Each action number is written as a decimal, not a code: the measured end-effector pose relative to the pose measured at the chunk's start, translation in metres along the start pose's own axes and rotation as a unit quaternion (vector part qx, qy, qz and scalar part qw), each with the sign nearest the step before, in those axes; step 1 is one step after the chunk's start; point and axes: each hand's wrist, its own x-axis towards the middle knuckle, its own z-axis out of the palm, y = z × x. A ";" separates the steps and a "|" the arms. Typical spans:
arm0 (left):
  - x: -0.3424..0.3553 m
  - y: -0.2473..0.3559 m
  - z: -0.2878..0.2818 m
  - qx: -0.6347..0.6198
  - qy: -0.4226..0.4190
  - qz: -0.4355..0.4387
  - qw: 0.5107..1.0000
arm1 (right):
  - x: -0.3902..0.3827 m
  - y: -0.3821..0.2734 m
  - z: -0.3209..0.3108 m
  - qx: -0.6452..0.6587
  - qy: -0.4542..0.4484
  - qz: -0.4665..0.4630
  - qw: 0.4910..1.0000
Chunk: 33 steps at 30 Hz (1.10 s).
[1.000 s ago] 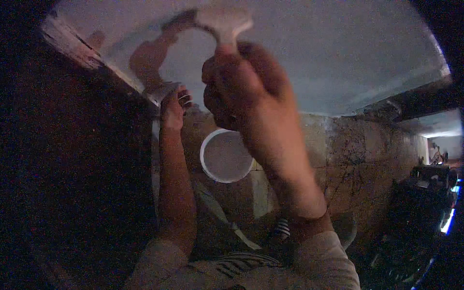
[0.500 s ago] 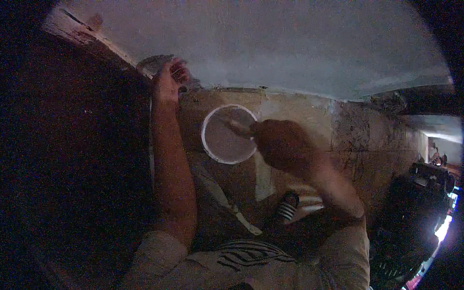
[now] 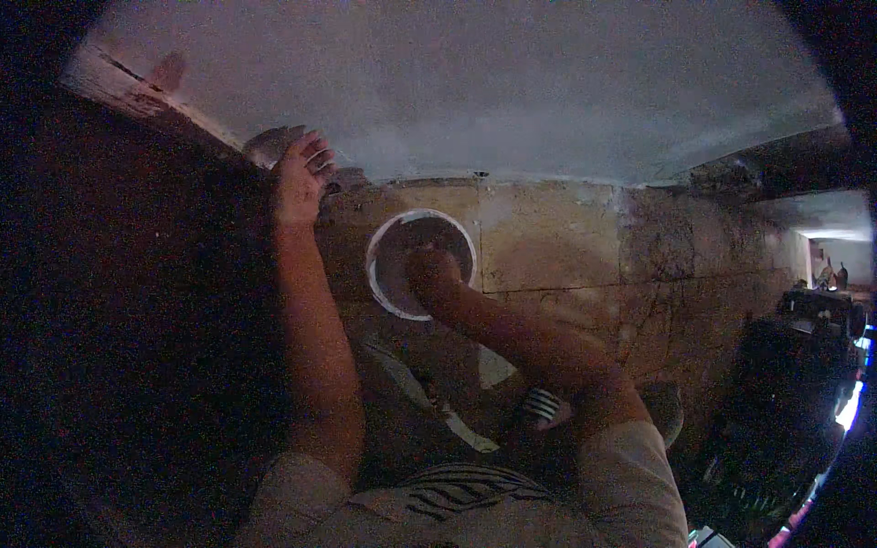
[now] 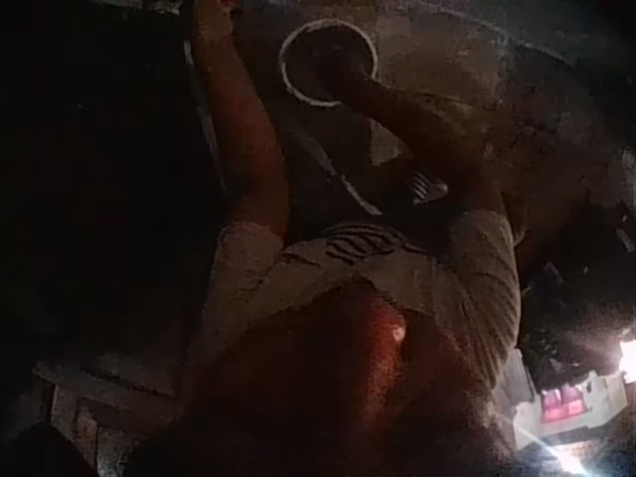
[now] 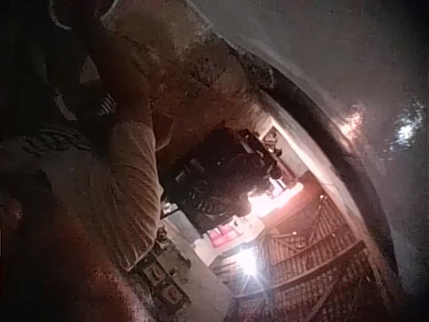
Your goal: The person paints a wall by dipping a paintbrush into a bucket of paint and applying it to the wall.
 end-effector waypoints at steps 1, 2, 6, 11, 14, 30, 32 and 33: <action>-0.001 -0.002 0.004 0.000 -0.003 -0.001 1.000 | 0.000 0.007 0.011 0.000 0.000 0.003 1.000; -0.003 -0.001 0.004 0.003 0.002 0.005 1.000 | -0.003 0.011 0.014 -0.025 0.067 -0.026 0.997; -0.005 0.005 0.005 0.011 0.016 -0.003 1.000 | -0.006 0.018 0.018 -0.062 0.103 -0.072 0.990; -0.003 -0.001 -0.002 -0.004 -0.007 0.008 1.000 | -0.005 0.020 0.013 -0.052 0.050 -0.075 0.995; 0.001 0.003 -0.006 -0.001 -0.005 -0.001 1.000 | -0.012 0.028 0.004 -0.030 0.076 -0.059 0.995; -0.010 0.000 0.012 -0.002 0.000 0.008 1.000 | 0.023 0.051 0.053 0.088 0.261 -0.155 0.949; -0.010 0.006 0.001 0.008 0.006 0.014 1.000 | 0.018 0.040 0.035 0.234 0.165 -0.084 0.954; -0.010 0.007 -0.003 0.014 0.006 0.015 1.000 | 0.009 0.035 0.018 0.302 0.114 -0.046 0.945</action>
